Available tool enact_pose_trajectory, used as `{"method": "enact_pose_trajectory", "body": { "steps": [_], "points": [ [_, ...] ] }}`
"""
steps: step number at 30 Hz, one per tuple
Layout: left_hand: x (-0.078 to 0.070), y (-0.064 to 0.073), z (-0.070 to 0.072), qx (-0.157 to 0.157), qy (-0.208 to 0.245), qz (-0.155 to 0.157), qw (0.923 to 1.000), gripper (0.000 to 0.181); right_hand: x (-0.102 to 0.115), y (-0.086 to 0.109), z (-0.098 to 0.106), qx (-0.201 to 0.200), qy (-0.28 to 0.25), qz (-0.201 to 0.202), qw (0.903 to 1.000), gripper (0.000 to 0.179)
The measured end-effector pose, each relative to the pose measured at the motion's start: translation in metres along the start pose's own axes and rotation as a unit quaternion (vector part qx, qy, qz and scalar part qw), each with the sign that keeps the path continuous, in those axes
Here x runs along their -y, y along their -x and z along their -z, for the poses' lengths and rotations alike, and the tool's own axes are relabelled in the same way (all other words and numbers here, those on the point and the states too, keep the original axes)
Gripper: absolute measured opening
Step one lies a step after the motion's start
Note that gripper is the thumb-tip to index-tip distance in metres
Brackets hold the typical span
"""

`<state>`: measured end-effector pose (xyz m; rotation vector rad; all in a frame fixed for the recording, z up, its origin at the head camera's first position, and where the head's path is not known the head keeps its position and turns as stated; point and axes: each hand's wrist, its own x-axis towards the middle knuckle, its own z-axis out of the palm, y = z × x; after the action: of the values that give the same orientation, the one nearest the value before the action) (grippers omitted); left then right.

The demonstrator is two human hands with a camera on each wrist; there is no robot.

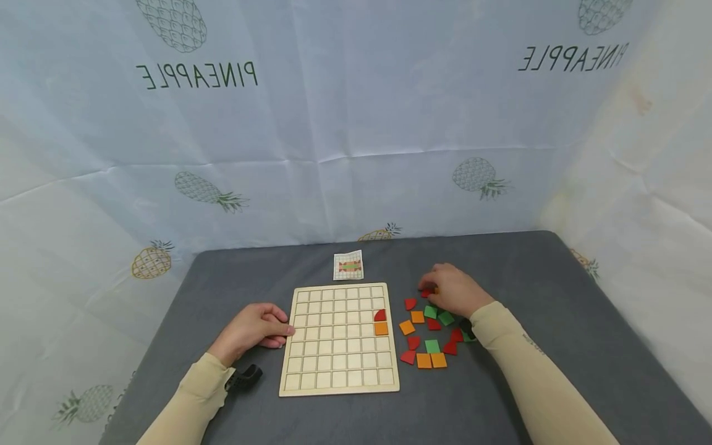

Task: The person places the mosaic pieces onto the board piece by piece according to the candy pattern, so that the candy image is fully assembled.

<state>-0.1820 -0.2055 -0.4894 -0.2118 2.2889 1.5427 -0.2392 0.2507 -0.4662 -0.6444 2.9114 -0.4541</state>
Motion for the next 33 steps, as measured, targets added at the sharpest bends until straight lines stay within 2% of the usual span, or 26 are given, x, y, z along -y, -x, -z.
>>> {"method": "enact_pose_trajectory", "body": {
  "steps": [10,17,22,27,33],
  "points": [
    [-0.002,0.001,0.001,0.0,-0.002,-0.004,1.0,0.036,-0.009,0.005,0.004,-0.006,0.002,-0.007,1.0,0.019],
    [-0.001,0.002,0.001,0.002,-0.002,-0.005,1.0,0.037,-0.002,0.012,0.004,-0.012,-0.013,-0.016,0.9997,0.015],
    [-0.001,0.002,-0.001,-0.003,-0.003,-0.003,1.0,0.036,0.021,0.024,-0.003,-0.021,-0.029,-0.009,0.9993,0.017],
    [0.0,0.001,-0.001,-0.004,-0.004,0.004,1.0,0.035,0.058,0.036,-0.012,-0.029,-0.038,0.011,0.9988,0.018],
    [0.0,0.0,-0.001,-0.003,0.0,0.004,1.0,0.035,0.093,0.047,-0.023,-0.039,-0.041,0.071,0.9959,0.019]
  ]
}}
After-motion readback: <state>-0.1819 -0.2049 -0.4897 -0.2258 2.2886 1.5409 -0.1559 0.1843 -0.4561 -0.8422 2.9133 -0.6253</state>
